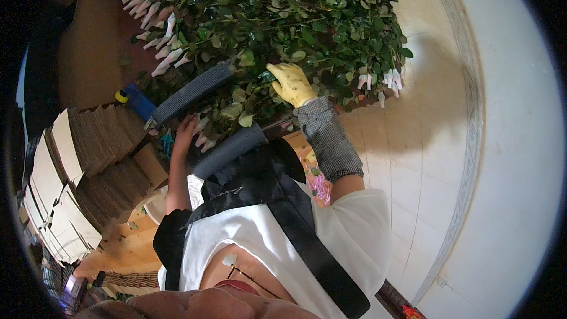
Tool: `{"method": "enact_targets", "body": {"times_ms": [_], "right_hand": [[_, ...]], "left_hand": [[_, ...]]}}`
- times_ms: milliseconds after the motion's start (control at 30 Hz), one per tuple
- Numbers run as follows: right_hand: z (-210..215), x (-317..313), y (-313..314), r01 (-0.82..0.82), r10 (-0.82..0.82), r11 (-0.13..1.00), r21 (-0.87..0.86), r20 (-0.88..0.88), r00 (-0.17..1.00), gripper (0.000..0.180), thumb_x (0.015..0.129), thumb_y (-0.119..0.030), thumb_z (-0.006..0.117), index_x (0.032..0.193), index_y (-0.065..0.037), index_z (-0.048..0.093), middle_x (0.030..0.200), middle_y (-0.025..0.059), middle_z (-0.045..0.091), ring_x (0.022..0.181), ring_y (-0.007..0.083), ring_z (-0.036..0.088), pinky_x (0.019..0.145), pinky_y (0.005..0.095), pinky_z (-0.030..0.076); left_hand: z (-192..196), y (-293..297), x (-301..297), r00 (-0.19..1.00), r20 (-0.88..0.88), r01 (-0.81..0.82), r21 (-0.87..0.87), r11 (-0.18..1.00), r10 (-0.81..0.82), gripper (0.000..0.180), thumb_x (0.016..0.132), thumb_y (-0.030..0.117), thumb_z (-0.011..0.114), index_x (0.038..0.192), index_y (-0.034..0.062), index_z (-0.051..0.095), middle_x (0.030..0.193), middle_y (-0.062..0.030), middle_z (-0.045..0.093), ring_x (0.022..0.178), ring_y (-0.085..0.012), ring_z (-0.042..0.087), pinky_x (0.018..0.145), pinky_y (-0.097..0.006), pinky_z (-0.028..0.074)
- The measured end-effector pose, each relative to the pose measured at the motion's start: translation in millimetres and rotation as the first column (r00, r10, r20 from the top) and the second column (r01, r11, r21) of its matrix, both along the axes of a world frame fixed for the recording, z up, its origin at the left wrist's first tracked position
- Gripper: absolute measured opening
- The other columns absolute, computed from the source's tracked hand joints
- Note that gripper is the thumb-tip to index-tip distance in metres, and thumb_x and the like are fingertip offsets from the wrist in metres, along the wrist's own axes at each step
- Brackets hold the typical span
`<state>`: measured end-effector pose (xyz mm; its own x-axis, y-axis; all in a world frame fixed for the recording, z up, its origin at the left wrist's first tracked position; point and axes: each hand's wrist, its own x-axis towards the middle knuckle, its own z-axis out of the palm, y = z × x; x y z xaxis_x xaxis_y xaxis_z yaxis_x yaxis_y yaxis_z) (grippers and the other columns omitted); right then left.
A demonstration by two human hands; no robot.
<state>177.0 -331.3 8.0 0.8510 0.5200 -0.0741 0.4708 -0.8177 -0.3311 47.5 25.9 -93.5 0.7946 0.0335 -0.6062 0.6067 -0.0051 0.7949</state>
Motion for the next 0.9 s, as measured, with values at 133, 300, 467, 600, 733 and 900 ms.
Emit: {"method": "enact_targets", "body": {"times_ms": [133,300,467,600,733,900], "right_hand": [[-20,-4,0,-0.016,0.035,0.992,-0.126,0.155,0.987,0.036,0.082,-0.012,0.067,0.117,-0.005,0.061,0.100,0.0153,0.065,0.102,0.0321,0.059,0.105,0.0417,0.039],[-13,10,13,0.040,-0.017,0.997,-0.059,0.352,0.936,0.027,0.082,-0.005,0.060,0.108,-0.004,0.064,0.084,0.0138,0.065,0.088,0.0296,0.061,0.103,0.0431,0.041],[-60,19,-7,0.042,-0.052,0.967,-0.252,-0.036,0.998,0.016,0.089,-0.011,0.059,0.098,-0.004,0.069,0.085,0.0187,0.066,0.079,0.0353,0.063,0.083,0.0435,0.053],[-32,31,2,-0.077,0.000,0.931,-0.357,-0.211,0.978,0.019,0.090,-0.016,0.060,0.105,-0.005,0.066,0.100,0.0178,0.067,0.095,0.0364,0.062,0.084,0.0451,0.052],[-32,31,1,-0.091,-0.013,0.940,-0.330,-0.301,0.954,0.036,0.092,-0.014,0.060,0.127,-0.005,0.058,0.123,0.0175,0.062,0.113,0.0352,0.059,0.097,0.0421,0.049],[-37,34,-4,-0.082,-0.033,0.947,-0.309,-0.349,0.937,0.041,0.092,-0.016,0.060,0.132,-0.006,0.055,0.128,0.0171,0.060,0.114,0.0354,0.058,0.097,0.0416,0.049]], "left_hand": [[23,-10,1,0.998,0.057,-0.043,0.074,0.996,0.039,0.073,0.092,0.047,0.062,0.137,-0.0066,0.045,0.132,-0.0193,0.056,0.119,-0.0250,0.055,0.098,-0.034,0.043],[8,-12,-10,0.990,0.073,-0.127,0.112,0.985,0.120,0.068,0.092,0.044,0.064,0.135,-0.0048,0.046,0.121,-0.0159,0.062,0.108,-0.0204,0.059,0.087,-0.032,0.048],[-12,-16,-25,0.984,0.131,-0.116,-0.018,0.993,0.117,0.074,0.090,0.035,0.070,0.144,-0.0011,0.035,0.131,-0.0180,0.056,0.117,-0.0256,0.058,0.088,-0.037,0.051],[23,-14,-37,0.988,0.152,-0.038,0.253,0.967,-0.001,0.062,0.095,0.024,0.062,0.147,0.0065,0.032,0.126,-0.0205,0.057,0.107,-0.0297,0.063,0.086,-0.042,0.053],[50,-4,-56,0.972,0.232,-0.141,0.470,0.872,0.032,0.044,0.096,0.020,0.059,0.134,0.0004,0.049,0.109,-0.0167,0.064,0.103,-0.0286,0.065,0.082,-0.041,0.051],[122,-9,-76,0.899,0.309,0.198,0.347,0.916,-0.312,0.041,0.093,0.034,0.061,0.120,0.0023,0.062,0.115,-0.0190,0.064,0.108,-0.0326,0.062,0.090,-0.038,0.049]]}}
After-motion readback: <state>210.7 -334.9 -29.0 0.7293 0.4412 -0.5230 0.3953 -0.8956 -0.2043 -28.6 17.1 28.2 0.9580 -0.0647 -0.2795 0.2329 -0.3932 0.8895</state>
